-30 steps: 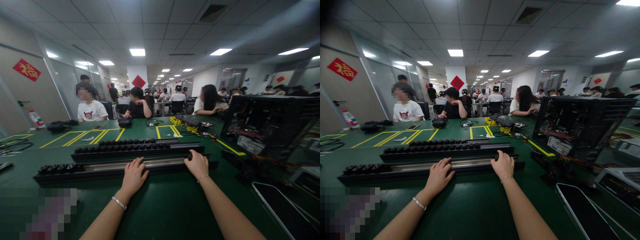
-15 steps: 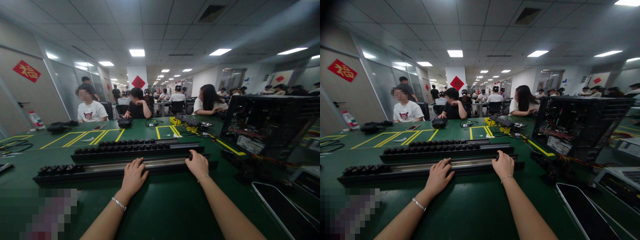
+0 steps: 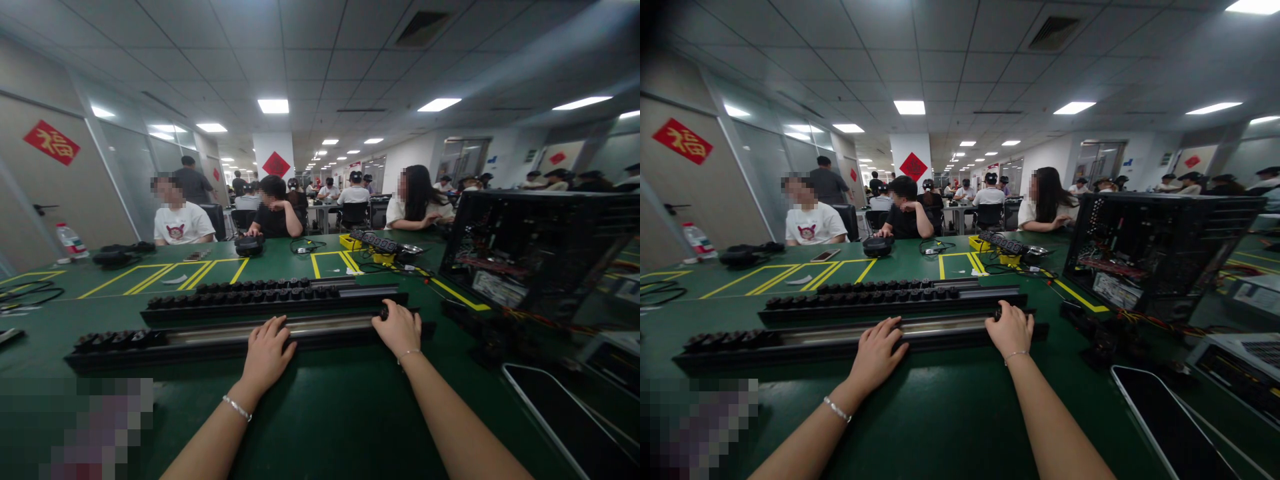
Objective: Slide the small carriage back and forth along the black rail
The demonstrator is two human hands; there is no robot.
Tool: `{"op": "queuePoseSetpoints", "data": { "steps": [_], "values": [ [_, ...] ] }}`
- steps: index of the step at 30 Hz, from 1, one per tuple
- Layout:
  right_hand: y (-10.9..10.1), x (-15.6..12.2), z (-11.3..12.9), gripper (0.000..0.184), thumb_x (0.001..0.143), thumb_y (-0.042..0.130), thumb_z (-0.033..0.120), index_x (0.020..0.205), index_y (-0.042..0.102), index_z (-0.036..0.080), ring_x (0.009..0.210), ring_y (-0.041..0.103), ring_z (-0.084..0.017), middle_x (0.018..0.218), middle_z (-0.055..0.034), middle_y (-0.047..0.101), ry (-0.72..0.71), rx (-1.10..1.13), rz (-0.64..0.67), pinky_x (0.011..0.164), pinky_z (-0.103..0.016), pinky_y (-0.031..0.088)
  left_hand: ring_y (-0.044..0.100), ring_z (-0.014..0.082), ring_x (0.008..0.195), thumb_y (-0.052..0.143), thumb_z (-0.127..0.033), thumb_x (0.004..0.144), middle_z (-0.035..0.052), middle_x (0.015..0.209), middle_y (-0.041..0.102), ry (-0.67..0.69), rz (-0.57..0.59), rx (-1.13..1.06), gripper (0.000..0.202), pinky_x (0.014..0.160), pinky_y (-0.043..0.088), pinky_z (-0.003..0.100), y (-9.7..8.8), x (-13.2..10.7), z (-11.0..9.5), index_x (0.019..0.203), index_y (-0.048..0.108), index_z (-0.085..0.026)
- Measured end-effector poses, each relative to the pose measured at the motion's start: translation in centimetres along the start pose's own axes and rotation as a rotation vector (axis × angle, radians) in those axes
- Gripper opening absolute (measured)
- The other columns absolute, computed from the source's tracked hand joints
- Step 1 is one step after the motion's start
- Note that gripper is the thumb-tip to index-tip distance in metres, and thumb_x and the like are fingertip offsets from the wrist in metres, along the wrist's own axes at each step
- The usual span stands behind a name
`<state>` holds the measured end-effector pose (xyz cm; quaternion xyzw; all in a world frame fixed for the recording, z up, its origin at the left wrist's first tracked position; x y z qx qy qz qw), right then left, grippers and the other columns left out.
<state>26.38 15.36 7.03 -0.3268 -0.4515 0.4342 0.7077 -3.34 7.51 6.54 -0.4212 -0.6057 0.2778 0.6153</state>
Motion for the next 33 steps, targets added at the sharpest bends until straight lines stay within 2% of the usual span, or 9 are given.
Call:
{"op": "queuePoseSetpoints", "data": {
  "steps": [3, 9, 24, 30, 33],
  "values": [
    [0.0, 0.1, -0.3, 0.048, 0.074, 0.045, 0.031, 0.121, 0.05, 0.019, 0.12, 0.043, -0.024, 0.119, -0.0089, 0.058, 0.011, -0.009, -0.006, 0.105, -0.046, 0.018, 0.044, 0.0261, 0.123, 0.048, -0.037, 0.083, 0.0034, 0.132, 0.053, 0.002, -0.002, 0.006, 0.019, 0.097, 0.035, 0.047, 0.0, 0.0, 0.0, 0.089, 0.062, -0.026],
    [-0.1, 0.5, -0.8, 0.05, 0.073, 0.045, 0.029, 0.122, 0.05, 0.018, 0.113, 0.049, -0.024, 0.114, -0.009, 0.061, 0.003, 0.017, 0.004, 0.1, -0.039, 0.025, 0.045, 0.0262, 0.123, 0.048, -0.037, 0.083, 0.0037, 0.132, 0.053, 0.007, -0.005, 0.005, 0.019, 0.097, 0.035, 0.047, 0.1, 0.0, 0.0, 0.091, 0.062, -0.026],
    [-0.1, 0.7, -1.1, 0.048, 0.073, 0.046, 0.027, 0.12, 0.051, 0.019, 0.111, 0.051, -0.023, 0.112, -0.0079, 0.062, 0.001, 0.032, -0.003, 0.099, -0.037, 0.027, 0.044, 0.0257, 0.123, 0.047, -0.038, 0.083, 0.0025, 0.133, 0.052, 0.002, -0.002, 0.017, 0.019, 0.098, 0.035, 0.047, 0.2, -0.1, 0.1, 0.09, 0.061, -0.027],
    [-0.1, 0.5, -1.3, 0.047, 0.075, 0.043, 0.03, 0.12, 0.05, 0.02, 0.117, 0.046, -0.024, 0.117, -0.0086, 0.06, 0.021, 0.022, -0.007, 0.105, -0.049, 0.016, 0.043, 0.0252, 0.124, 0.046, -0.038, 0.084, 0.002, 0.133, 0.052, 0.007, 0.01, 0.034, 0.019, 0.098, 0.034, 0.047, 0.4, -0.1, 0.1, 0.091, 0.06, -0.027],
    [-0.1, 0.5, -1.4, 0.047, 0.075, 0.043, 0.03, 0.12, 0.05, 0.02, 0.117, 0.046, -0.024, 0.118, -0.0083, 0.059, 0.028, 0.025, -0.008, 0.105, -0.05, 0.015, 0.043, 0.0252, 0.125, 0.046, -0.038, 0.084, 0.0023, 0.134, 0.051, 0.004, 0.014, 0.039, 0.019, 0.098, 0.034, 0.046, 0.4, -0.1, 0.1, 0.091, 0.059, -0.026]
  ]
}}
Point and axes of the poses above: each hand's wrist, its own x-axis towards the middle knuckle, its own y-axis out of the palm, z = x × y, the point moved 9 cm from there along x, towards the middle knuckle
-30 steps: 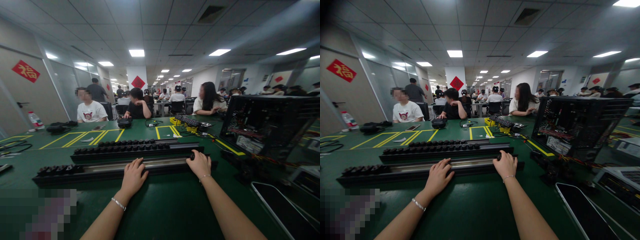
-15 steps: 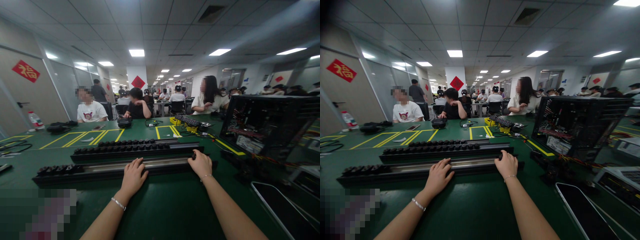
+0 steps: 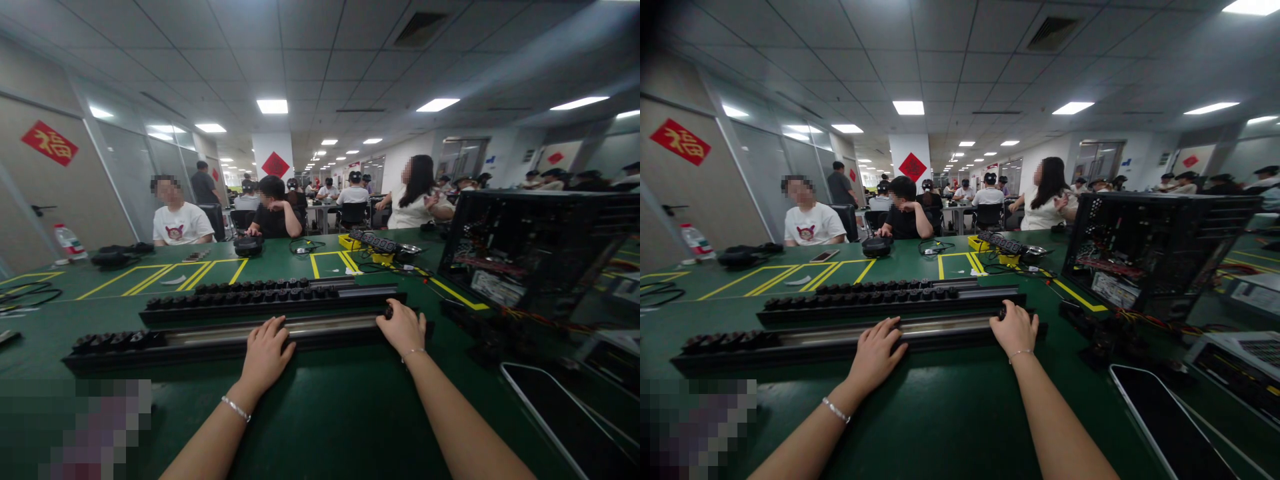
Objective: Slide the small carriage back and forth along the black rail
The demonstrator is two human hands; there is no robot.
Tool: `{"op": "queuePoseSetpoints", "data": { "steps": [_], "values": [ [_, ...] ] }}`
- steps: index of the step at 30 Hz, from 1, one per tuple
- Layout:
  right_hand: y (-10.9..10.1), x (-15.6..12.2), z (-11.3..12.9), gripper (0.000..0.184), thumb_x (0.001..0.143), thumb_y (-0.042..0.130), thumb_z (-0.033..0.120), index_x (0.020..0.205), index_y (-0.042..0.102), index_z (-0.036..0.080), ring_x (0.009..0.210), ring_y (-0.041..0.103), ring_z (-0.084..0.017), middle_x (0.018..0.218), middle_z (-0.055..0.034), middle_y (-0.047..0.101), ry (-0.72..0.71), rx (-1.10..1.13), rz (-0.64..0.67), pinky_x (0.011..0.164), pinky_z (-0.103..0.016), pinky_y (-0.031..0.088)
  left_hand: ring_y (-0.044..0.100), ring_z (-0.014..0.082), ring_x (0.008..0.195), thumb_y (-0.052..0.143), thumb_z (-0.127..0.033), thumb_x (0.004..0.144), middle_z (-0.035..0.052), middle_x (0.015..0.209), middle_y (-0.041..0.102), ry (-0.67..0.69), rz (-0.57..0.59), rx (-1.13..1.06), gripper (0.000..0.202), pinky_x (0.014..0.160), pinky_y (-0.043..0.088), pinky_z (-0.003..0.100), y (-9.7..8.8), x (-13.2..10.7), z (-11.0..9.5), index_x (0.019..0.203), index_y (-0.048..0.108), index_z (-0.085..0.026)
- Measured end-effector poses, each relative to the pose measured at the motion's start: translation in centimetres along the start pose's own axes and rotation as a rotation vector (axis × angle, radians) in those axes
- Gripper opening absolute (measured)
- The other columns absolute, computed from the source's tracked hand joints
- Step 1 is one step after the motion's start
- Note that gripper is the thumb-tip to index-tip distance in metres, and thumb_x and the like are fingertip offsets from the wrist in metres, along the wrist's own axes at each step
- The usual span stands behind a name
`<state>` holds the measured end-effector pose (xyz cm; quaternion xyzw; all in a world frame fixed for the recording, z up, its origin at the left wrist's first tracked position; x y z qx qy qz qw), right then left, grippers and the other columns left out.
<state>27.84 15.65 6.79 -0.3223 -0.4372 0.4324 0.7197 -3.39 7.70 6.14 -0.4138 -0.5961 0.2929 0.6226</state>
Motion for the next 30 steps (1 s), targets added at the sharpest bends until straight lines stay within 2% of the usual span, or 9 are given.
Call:
{"op": "queuePoseSetpoints", "data": {
  "steps": [6, 12, 19, 26, 30],
  "values": [
    [0.2, 0.3, -0.5, 0.048, 0.074, 0.044, 0.028, 0.12, 0.051, 0.021, 0.113, 0.048, -0.023, 0.117, -0.0072, 0.06, 0.008, 0.011, 0.006, 0.104, -0.045, 0.021, 0.043, 0.0253, 0.124, 0.047, -0.037, 0.084, 0.0023, 0.134, 0.052, 0.002, -0.003, -0.001, 0.019, 0.097, 0.035, 0.046, 0.0, 0.0, -0.1, 0.091, 0.06, -0.026],
    [0.4, 0.5, -1.1, 0.048, 0.074, 0.044, 0.033, 0.12, 0.051, 0.02, 0.123, 0.039, -0.027, 0.122, -0.0098, 0.057, 0.029, -0.038, -0.015, 0.105, -0.054, 0.014, 0.044, 0.0251, 0.124, 0.047, -0.038, 0.084, 0.0017, 0.133, 0.052, 0.003, -0.009, 0.005, 0.019, 0.097, 0.035, 0.046, 0.0, 0.0, -0.1, 0.091, 0.06, -0.026],
    [0.0, 0.8, -1.6, 0.047, 0.074, 0.044, 0.031, 0.118, 0.052, 0.019, 0.115, 0.047, -0.024, 0.115, -0.0088, 0.06, 0.036, -0.006, -0.004, 0.105, -0.049, 0.019, 0.044, 0.0253, 0.123, 0.047, -0.037, 0.084, 0.0019, 0.133, 0.052, 0.0, -0.015, -0.007, 0.019, 0.097, 0.035, 0.046, -0.1, 0.0, 0.0, 0.09, 0.06, -0.026],
    [0.1, 0.6, -1.7, 0.047, 0.075, 0.042, 0.032, 0.119, 0.051, 0.02, 0.121, 0.042, -0.025, 0.121, -0.0093, 0.057, 0.055, 0.007, -0.002, 0.106, -0.059, 0.008, 0.043, 0.0252, 0.124, 0.047, -0.038, 0.084, 0.0018, 0.133, 0.052, -0.002, -0.003, -0.011, 0.019, 0.098, 0.034, 0.047, -0.1, 0.0, 0.0, 0.091, 0.06, -0.026],
    [0.2, 0.8, -1.9, 0.045, 0.075, 0.041, 0.032, 0.117, 0.052, 0.021, 0.12, 0.043, -0.025, 0.12, -0.0089, 0.057, 0.058, 0.006, 0.021, 0.106, -0.058, 0.01, 0.044, 0.0255, 0.123, 0.048, -0.037, 0.083, 0.002, 0.133, 0.052, -0.008, -0.004, -0.015, 0.018, 0.098, 0.035, 0.047, -0.2, 0.0, 0.0, 0.09, 0.06, -0.026]
  ]
}}
Point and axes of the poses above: each hand's wrist, its own x-axis towards the middle knuckle, its own y-axis out of the palm, z = x × y, the point moved 9 cm from there along x, towards the middle knuckle
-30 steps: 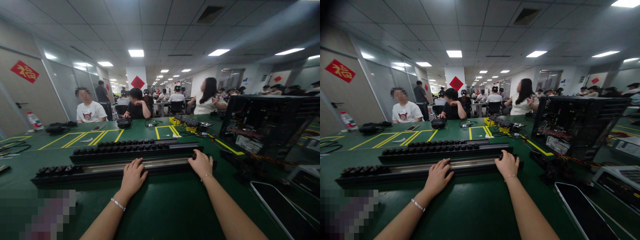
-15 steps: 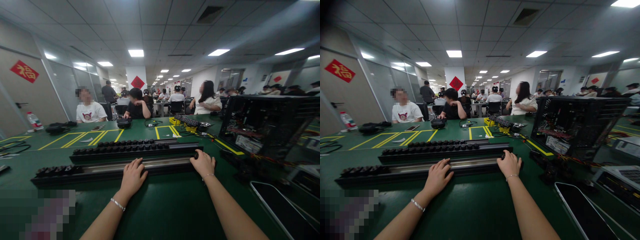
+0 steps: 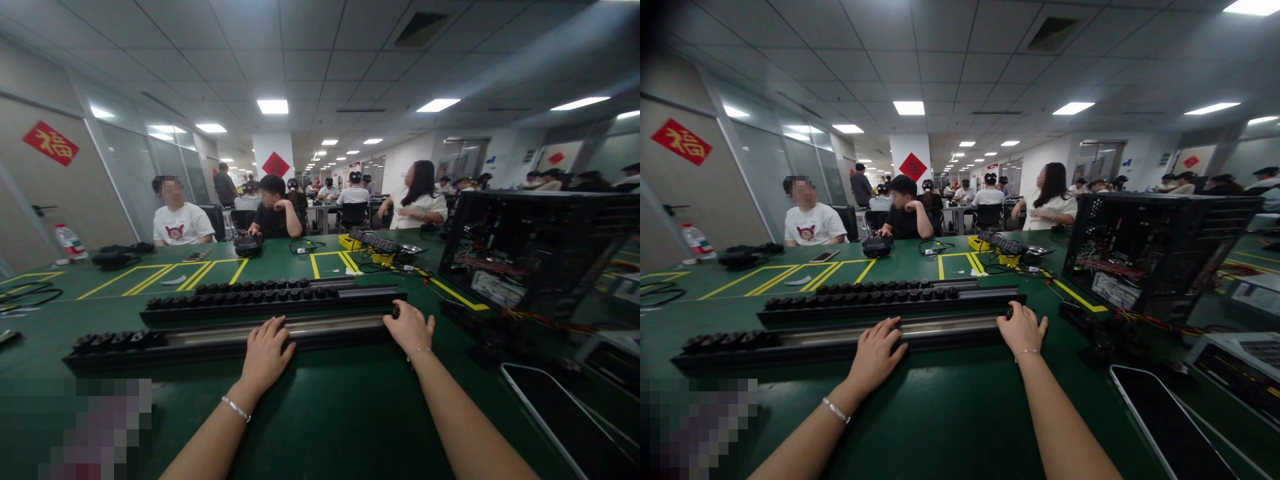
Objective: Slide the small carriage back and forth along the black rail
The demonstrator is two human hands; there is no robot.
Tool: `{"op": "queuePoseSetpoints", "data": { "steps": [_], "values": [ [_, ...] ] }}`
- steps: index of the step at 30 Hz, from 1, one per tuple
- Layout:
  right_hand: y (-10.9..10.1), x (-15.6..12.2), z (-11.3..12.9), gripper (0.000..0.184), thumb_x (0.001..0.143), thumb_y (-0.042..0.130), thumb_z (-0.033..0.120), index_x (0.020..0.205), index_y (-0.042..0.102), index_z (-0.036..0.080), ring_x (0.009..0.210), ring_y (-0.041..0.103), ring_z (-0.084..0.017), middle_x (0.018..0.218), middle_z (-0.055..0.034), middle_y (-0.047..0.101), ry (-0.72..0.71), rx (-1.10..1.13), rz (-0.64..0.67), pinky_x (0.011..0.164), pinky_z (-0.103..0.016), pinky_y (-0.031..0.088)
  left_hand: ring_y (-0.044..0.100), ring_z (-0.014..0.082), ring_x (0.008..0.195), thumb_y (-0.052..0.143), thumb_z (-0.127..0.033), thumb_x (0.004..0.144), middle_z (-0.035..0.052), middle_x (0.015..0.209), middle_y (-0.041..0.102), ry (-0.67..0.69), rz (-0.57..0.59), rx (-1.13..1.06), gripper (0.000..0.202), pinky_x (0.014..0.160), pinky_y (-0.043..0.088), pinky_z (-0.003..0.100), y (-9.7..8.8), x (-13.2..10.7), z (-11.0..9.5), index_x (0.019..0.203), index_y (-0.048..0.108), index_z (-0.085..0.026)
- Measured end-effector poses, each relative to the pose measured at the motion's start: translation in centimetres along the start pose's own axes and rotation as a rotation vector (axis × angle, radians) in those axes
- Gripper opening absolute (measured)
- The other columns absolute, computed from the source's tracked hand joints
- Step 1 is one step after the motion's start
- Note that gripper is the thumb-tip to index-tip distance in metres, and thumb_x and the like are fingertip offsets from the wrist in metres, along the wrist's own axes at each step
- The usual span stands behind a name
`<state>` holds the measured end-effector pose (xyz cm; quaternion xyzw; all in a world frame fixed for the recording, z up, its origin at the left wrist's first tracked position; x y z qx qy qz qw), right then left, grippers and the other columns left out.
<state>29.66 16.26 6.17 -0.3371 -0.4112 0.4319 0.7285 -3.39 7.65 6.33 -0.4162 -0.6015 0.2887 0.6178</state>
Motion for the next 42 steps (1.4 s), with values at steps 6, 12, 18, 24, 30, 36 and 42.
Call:
{"op": "queuePoseSetpoints", "data": {
  "steps": [6, 12, 18, 24, 30, 36, 42],
  "values": [
    [0.1, 0.2, -0.3, 0.046, 0.074, 0.042, 0.031, 0.118, 0.052, 0.021, 0.117, 0.045, -0.025, 0.119, -0.008, 0.058, 0.005, 0.003, 0.003, 0.106, -0.056, 0.013, 0.044, 0.0258, 0.123, 0.048, -0.037, 0.083, 0.0031, 0.132, 0.053, 0.006, 0.0, 0.003, 0.018, 0.097, 0.035, 0.047, 0.0, 0.0, -0.1, 0.09, 0.061, -0.026],
    [-0.1, 0.2, -0.9, 0.046, 0.073, 0.044, 0.036, 0.115, 0.054, 0.022, 0.125, 0.036, -0.027, 0.124, -0.0079, 0.054, 0.02, -0.015, -0.054, 0.106, -0.056, 0.012, 0.044, 0.0254, 0.124, 0.047, -0.037, 0.083, 0.0025, 0.133, 0.052, 0.011, -0.001, 0.011, 0.018, 0.098, 0.035, 0.047, 0.0, 0.0, 0.0, 0.091, 0.06, -0.026],
    [-0.3, 0.2, -0.9, 0.045, 0.072, 0.044, 0.036, 0.115, 0.054, 0.023, 0.117, 0.044, -0.025, 0.118, -0.0072, 0.058, 0.024, -0.021, -0.039, 0.104, -0.051, 0.017, 0.044, 0.0252, 0.124, 0.048, -0.037, 0.083, 0.0018, 0.133, 0.052, 0.006, -0.004, 0.009, 0.018, 0.098, 0.035, 0.046, 0.1, 0.0, 0.1, 0.09, 0.061, -0.026],
    [-0.8, 0.4, -1.0, 0.044, 0.072, 0.044, 0.033, 0.112, 0.055, 0.021, 0.114, 0.047, -0.024, 0.114, -0.0072, 0.06, 0.014, -0.014, -0.034, 0.098, -0.044, 0.027, 0.044, 0.0255, 0.123, 0.047, -0.038, 0.083, 0.0031, 0.133, 0.052, 0.003, -0.004, -0.003, 0.02, 0.098, 0.035, 0.046, 0.0, 0.0, 0.1, 0.09, 0.062, -0.027],
    [-0.9, 0.3, -1.4, 0.044, 0.072, 0.045, 0.034, 0.113, 0.055, 0.022, 0.12, 0.041, -0.026, 0.122, -0.0066, 0.056, 0.044, -0.015, -0.05, 0.102, -0.047, 0.023, 0.044, 0.0258, 0.123, 0.047, -0.038, 0.083, 0.0034, 0.132, 0.052, 0.0, -0.002, -0.017, 0.02, 0.099, 0.034, 0.047, 0.1, -0.1, 0.2, 0.089, 0.062, -0.026],
    [-0.9, 0.7, -2.1, 0.054, 0.07, 0.048, 0.037, 0.121, 0.051, 0.02, 0.118, 0.043, -0.027, 0.126, -0.0074, 0.053, 0.062, 0.018, -0.049, 0.098, -0.041, 0.033, 0.044, 0.0252, 0.123, 0.046, -0.038, 0.084, 0.0016, 0.133, 0.052, 0.001, 0.005, 0.007, 0.019, 0.098, 0.035, 0.047, -0.1, 0.0, 0.0, 0.089, 0.06, -0.026],
    [-1.1, 1.0, -3.1, 0.053, 0.073, 0.046, 0.036, 0.123, 0.05, 0.018, 0.114, 0.048, -0.028, 0.12, -0.0095, 0.057, 0.101, 0.032, -0.022, 0.093, -0.038, 0.039, 0.044, 0.0253, 0.124, 0.046, -0.037, 0.084, 0.0018, 0.134, 0.051, 0.0, 0.01, 0.015, 0.019, 0.098, 0.035, 0.046, 0.1, 0.0, 0.0, 0.09, 0.06, -0.026]
  ]
}}
Point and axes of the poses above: each hand's wrist, its own x-axis towards the middle knuckle, its own y-axis out of the palm, z = x × y, the point moved 9 cm from there along x, towards the middle knuckle
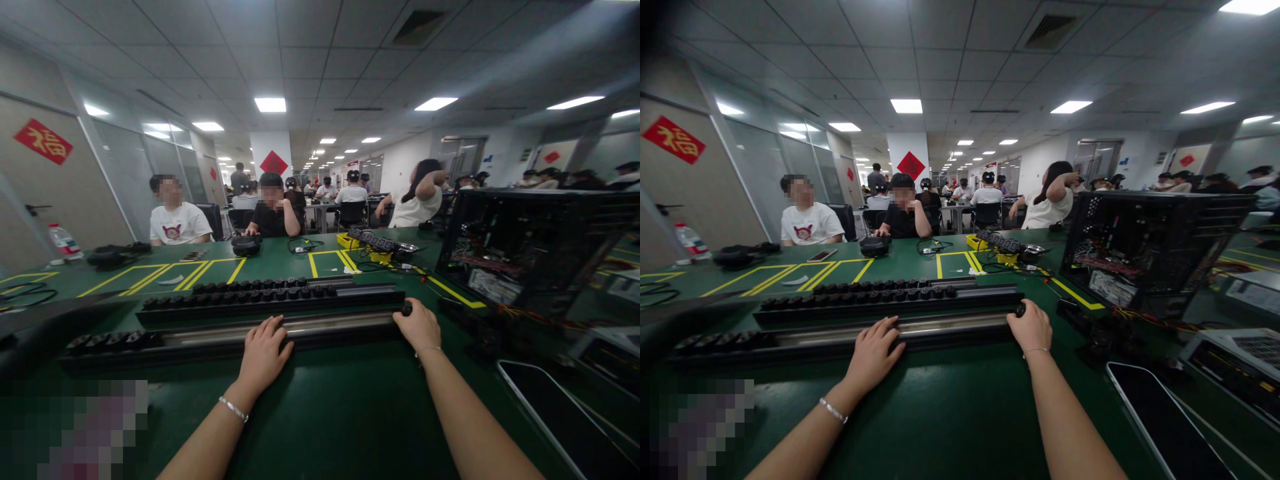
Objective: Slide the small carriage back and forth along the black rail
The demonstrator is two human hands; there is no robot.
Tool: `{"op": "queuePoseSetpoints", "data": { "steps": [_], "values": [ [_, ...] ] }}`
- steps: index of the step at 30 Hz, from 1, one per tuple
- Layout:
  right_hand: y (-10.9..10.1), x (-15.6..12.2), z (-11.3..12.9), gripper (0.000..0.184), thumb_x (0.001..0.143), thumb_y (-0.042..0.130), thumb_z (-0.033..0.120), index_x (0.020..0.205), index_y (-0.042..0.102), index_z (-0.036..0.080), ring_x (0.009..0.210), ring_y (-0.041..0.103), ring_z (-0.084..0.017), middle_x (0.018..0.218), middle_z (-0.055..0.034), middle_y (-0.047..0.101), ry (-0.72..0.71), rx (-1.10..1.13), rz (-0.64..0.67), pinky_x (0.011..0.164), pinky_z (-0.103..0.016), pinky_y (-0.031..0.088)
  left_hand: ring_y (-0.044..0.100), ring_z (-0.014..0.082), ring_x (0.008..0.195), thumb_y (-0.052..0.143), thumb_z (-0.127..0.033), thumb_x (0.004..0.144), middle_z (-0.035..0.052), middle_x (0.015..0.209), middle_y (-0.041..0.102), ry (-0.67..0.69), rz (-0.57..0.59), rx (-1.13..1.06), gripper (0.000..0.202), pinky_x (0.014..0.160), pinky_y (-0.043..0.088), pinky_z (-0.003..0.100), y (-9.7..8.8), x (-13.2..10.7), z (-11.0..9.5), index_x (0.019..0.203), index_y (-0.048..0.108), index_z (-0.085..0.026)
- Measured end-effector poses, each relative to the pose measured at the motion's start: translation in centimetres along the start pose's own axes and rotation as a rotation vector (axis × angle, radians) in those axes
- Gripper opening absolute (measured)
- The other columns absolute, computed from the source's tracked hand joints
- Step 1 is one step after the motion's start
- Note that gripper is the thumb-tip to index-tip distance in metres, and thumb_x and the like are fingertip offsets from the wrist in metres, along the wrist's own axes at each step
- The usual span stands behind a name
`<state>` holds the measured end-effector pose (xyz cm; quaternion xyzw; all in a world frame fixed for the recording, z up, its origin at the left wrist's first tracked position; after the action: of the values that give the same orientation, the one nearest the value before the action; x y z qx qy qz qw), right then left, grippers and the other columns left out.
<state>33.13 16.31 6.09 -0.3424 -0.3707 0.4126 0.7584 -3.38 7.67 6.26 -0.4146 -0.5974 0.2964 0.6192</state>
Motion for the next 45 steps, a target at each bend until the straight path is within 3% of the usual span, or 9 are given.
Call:
{"op": "queuePoseSetpoints", "data": {
  "steps": [4, 26, 36, 45],
  "values": [
    [-0.1, 0.0, -0.1, 0.054, 0.073, 0.046, 0.035, 0.123, 0.049, 0.017, 0.117, 0.045, -0.028, 0.127, -0.0096, 0.052, -0.012, -0.002, -0.024, 0.096, -0.038, 0.038, 0.045, 0.0254, 0.123, 0.048, -0.036, 0.083, 0.0024, 0.133, 0.052, 0.0, -0.005, -0.022, 0.018, 0.098, 0.035, 0.046, 0.0, 0.0, 0.0, 0.09, 0.061, -0.026],
    [0.1, 0.9, -1.6, 0.053, 0.075, 0.045, 0.034, 0.125, 0.048, 0.018, 0.107, 0.052, -0.029, 0.116, -0.01, 0.059, 0.048, 0.062, 0.019, 0.088, -0.037, 0.042, 0.045, 0.0257, 0.123, 0.047, -0.036, 0.083, 0.0034, 0.133, 0.053, 0.009, -0.023, -0.026, 0.019, 0.097, 0.036, 0.047, -0.1, -0.1, 0.1, 0.088, 0.062, -0.026],
    [-0.1, 1.2, -2.7, 0.049, 0.076, 0.045, 0.031, 0.123, 0.05, 0.021, 0.094, 0.06, -0.025, 0.113, -0.0095, 0.062, 0.096, 0.14, 0.025, 0.076, -0.034, 0.045, 0.045, 0.0257, 0.123, 0.047, -0.036, 0.083, 0.0024, 0.133, 0.053, 0.01, -0.024, -0.031, 0.018, 0.098, 0.036, 0.047, 0.0, -0.1, 0.1, 0.088, 0.062, -0.027],
    [0.3, 1.7, -3.0, 0.053, 0.073, 0.048, 0.029, 0.125, 0.048, 0.018, 0.102, 0.057, -0.023, 0.117, -0.0096, 0.059, 0.052, 0.216, 0.031, 0.086, -0.032, 0.042, 0.043, 0.0252, 0.124, 0.044, -0.038, 0.085, 0.0025, 0.134, 0.051, 0.02, -0.003, 0.014, 0.02, 0.098, 0.035, 0.046, 0.2, -0.1, 0.2, 0.089, 0.06, -0.026]
  ]
}}
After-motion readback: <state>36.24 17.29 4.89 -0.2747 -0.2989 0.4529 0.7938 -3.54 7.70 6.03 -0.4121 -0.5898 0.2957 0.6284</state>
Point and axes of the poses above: each hand's wrist, its own x-axis towards the middle knuckle, its own y-axis out of the palm, z = x × y, the point moved 9 cm from there along x, towards the middle knuckle
